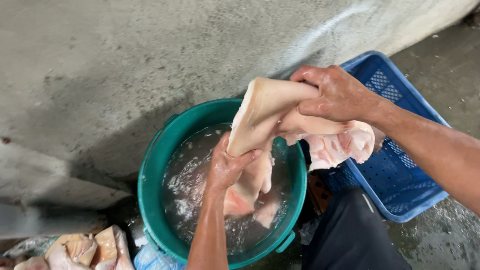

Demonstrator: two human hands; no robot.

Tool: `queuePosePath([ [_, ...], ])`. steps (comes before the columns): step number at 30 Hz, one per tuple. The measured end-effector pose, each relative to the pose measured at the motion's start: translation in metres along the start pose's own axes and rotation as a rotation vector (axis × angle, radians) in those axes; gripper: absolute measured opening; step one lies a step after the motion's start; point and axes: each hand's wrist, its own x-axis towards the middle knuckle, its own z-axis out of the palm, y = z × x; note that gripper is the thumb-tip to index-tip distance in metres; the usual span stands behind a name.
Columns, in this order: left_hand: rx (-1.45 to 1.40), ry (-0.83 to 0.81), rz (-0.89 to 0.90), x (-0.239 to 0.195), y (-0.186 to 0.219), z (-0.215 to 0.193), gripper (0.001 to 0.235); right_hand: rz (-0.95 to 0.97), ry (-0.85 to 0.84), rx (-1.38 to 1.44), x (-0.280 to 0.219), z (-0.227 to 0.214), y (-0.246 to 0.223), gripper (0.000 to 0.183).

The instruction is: The person washes large pieces of raw meat by hand in a green bucket of water, then places the cleaned pieces into a blue basket. The person repeats this process for several pieces, rinsing and transferring them one at a time.

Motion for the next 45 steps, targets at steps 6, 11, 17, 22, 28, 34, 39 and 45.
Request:
queuePosePath([
  [6,0.229,-0.089,0.115,0.031,0.059,0.044,0.046,0.048,0.179,-0.001,-0.036,-0.048,0.020,0.047],
  [11,0.347,-0.163,0.156,0.057,0.094,0.082,0.046,0.120,0.294,0.069,-0.064,-0.090,0.020,0.043],
  [17,0.359,-0.092,0.175,0.051,0.125,0.088,0.046,0.072,0.352,0.125,-0.065,-0.102,0.014,0.044],
  [22,0.491,0.197,0.155,0.020,0.151,0.057,0.049,-0.038,0.322,0.313,-0.034,-0.082,-0.011,0.045],
  [28,0.544,0.281,0.228,-0.015,0.179,0.015,0.053,-0.108,0.260,0.370,0.003,-0.044,-0.032,0.047],
  [34,0.770,0.315,0.160,-0.033,0.187,-0.004,0.058,-0.089,0.261,0.456,0.009,0.005,-0.019,0.046],
  [39,0.887,0.306,0.080,-0.037,0.188,-0.003,0.060,-0.149,0.290,0.585,0.004,0.031,0.003,0.048],
  [45,0.854,0.269,0.067,-0.044,0.188,0.001,0.063,-0.175,0.327,0.635,-0.007,0.047,0.016,0.050],
])
